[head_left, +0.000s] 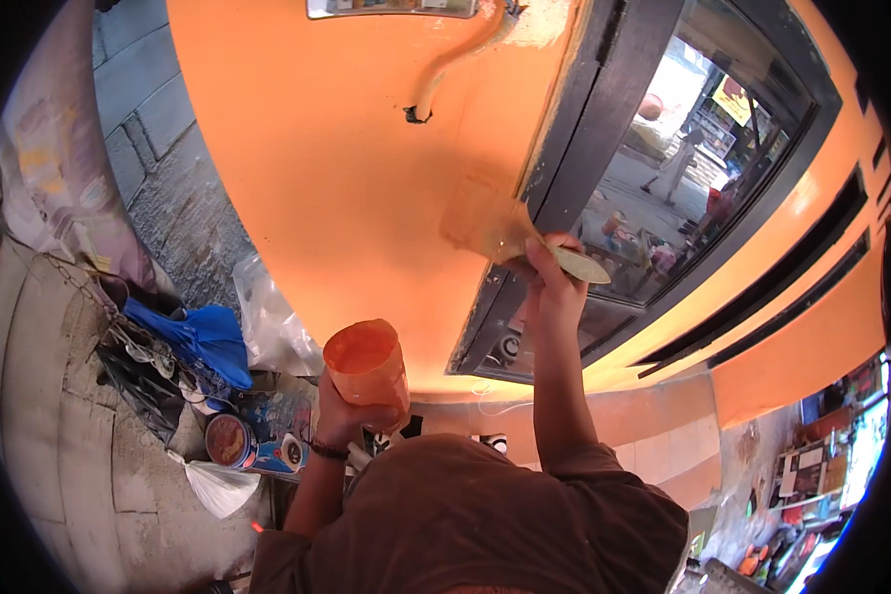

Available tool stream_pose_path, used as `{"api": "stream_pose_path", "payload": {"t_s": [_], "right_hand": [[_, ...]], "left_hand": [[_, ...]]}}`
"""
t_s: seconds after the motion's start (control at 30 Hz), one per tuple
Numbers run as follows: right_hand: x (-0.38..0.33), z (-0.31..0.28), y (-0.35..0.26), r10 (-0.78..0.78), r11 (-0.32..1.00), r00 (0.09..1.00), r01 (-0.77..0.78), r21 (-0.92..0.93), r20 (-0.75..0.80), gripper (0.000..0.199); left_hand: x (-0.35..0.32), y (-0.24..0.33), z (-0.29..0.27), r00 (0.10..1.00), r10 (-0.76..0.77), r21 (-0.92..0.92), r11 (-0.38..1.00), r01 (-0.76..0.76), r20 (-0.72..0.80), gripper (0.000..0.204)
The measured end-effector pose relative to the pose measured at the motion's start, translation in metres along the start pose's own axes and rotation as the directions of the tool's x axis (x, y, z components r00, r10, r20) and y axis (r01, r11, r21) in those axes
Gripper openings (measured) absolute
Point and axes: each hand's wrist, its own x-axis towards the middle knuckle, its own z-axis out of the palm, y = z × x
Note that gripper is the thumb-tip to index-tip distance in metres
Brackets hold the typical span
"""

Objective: The person uses a brush to apply orange paint to a wall around an electrical meter, dipping the brush into a container of paint between strokes.

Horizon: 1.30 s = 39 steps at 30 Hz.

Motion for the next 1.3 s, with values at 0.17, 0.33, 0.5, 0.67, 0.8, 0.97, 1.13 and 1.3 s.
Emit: {"api": "stream_pose_path", "payload": {"t_s": [0.17, 0.33, 0.5, 0.67, 0.8, 0.97, 1.13, 1.3], "right_hand": [[-0.018, 0.002, -0.026, 0.228, 0.961, 0.967, -0.242, 0.133, 0.117, 0.016], [-0.031, 0.008, -0.052, 0.153, 0.985, 0.972, -0.165, 0.056, 0.18, 0.025], [-0.019, 0.014, -0.069, -0.033, 0.997, 0.958, 0.049, -0.051, 0.284, 0.031], [-0.008, 0.013, -0.088, 0.057, 0.984, 0.834, 0.046, -0.172, 0.549, 0.03], [-0.002, 0.025, -0.096, 0.126, 0.942, 0.71, 0.133, -0.307, 0.693, 0.028], [0.004, 0.046, -0.104, 0.256, 0.896, 0.587, 0.155, -0.417, 0.768, 0.026], [0.02, 0.063, -0.103, 0.262, 0.847, 0.509, 0.286, -0.448, 0.82, 0.025], [0.022, 0.082, -0.108, 0.354, 0.782, 0.537, 0.279, -0.557, 0.766, 0.02]], "left_hand": [[0.021, 0.002, 0.01, 0.997, 0.033, 0.075, 0.996, -0.037, 0.064, 0.099], [0.032, 0.028, 0.04, 0.98, 0.081, 0.066, 0.993, -0.094, 0.18, 0.097], [0.044, 0.031, 0.052, 0.972, 0.084, 0.107, 0.988, -0.109, 0.219, 0.097], [0.045, 0.046, 0.054, 0.949, 0.228, 0.201, 0.941, -0.272, 0.219, 0.098], [0.042, 0.046, 0.053, 0.929, 0.287, 0.205, 0.919, -0.336, 0.234, 0.094], [0.036, 0.047, 0.045, 0.904, 0.342, 0.288, 0.866, -0.409, 0.256, 0.1], [0.039, 0.048, 0.046, 0.885, 0.396, 0.295, 0.839, -0.457, 0.245, 0.097], [0.039, 0.049, 0.047, 0.892, 0.412, 0.304, 0.839, -0.451, 0.186, 0.095]]}}
